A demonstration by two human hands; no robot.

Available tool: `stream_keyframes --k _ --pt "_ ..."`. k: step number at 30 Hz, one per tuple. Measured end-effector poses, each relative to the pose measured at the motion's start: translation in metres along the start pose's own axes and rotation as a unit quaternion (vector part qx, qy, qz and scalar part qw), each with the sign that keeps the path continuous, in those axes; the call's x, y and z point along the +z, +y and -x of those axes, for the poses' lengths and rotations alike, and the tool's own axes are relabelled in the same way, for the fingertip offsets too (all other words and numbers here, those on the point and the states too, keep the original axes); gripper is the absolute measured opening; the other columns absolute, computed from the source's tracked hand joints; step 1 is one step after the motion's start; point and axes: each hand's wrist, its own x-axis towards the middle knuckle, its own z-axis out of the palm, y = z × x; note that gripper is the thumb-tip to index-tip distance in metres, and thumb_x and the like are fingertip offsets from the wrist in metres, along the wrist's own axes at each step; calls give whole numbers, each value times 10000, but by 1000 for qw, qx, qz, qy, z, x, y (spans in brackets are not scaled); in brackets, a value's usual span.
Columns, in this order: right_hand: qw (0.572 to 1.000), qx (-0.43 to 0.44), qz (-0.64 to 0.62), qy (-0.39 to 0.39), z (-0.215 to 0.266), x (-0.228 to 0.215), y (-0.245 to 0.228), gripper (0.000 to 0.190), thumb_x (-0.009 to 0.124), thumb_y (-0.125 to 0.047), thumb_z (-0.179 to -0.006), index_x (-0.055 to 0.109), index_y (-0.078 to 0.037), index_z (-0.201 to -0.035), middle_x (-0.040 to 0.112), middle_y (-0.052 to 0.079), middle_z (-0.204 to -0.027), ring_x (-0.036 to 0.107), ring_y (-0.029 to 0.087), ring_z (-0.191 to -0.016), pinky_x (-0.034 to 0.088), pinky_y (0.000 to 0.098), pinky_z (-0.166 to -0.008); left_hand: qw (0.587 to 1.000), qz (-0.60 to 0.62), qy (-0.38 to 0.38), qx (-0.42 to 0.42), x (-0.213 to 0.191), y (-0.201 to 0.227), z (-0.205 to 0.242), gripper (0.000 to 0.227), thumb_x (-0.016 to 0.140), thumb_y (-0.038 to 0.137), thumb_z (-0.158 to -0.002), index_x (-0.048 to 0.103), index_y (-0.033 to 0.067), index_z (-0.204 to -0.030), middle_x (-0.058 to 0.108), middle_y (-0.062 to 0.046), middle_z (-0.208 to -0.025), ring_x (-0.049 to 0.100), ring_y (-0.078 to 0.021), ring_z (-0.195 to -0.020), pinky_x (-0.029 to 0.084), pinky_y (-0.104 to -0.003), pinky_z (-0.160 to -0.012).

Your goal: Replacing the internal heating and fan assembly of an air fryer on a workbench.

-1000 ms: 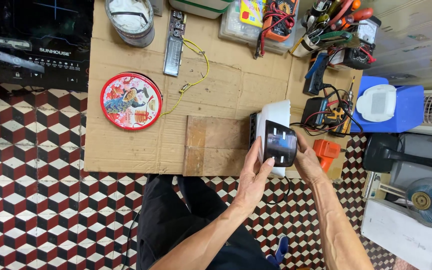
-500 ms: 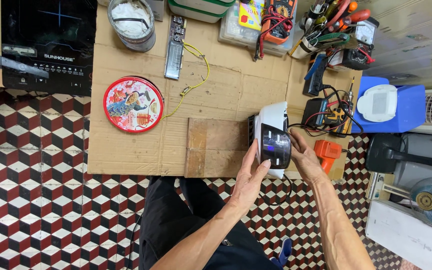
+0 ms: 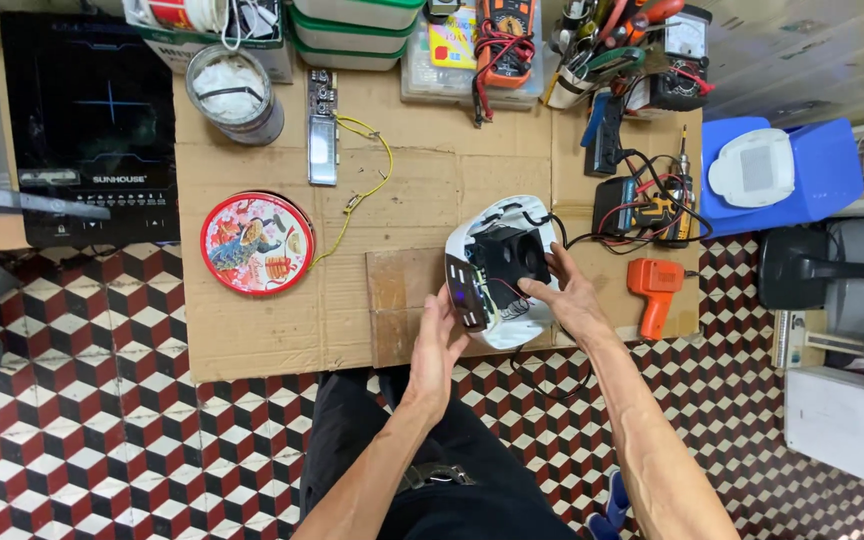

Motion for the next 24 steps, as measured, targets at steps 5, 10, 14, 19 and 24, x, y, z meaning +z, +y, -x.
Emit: stream_keyframes --k 5,10,14,19,24 --pt "997 -21 60 47 16 23 -18 1071 880 -304 -710 315 -45 -1583 466 194 -1564 434 266 -1464 351 370 -1186 1000 9 17 -2 -26 -5 -11 896 235 692 -966 244 59 -1600 344 -142 -1641 322 -259 -1520 211 -466 -1233" --pt "981 -48 164 92 35 51 -37 1006 886 -304 -736 359 -21 -1546 448 226 -1516 431 326 -1415 371 400 -1155 998 45 51 -18 -51 -10 -20 955 260 734 -943 252 29 -1587 364 -161 -1631 345 -263 -1513 246 -460 -1232" --pt "960 -122 207 144 42 75 -34 960 883 -281 -726 389 12 -1495 455 235 -1467 428 384 -1361 381 438 -1125 992 96 83 -22 -67 -11 -26 940 250 732 -948 275 37 -1580 388 -152 -1625 366 -268 -1498 252 -442 -1222" --pt "949 -139 225 173 50 92 -37 979 886 -272 -721 369 36 -1492 429 253 -1457 414 419 -1331 360 462 -1125 989 123 85 -6 -68 2 -24 891 253 697 -945 274 77 -1585 377 -113 -1625 371 -268 -1485 271 -457 -1206" --pt "954 -124 220 164 53 95 -43 1000 885 -280 -725 338 44 -1497 406 260 -1466 384 416 -1341 345 466 -1119 986 131 98 -36 -73 4 -26 871 219 696 -968 299 69 -1568 428 -134 -1596 416 -287 -1468 308 -467 -1201"
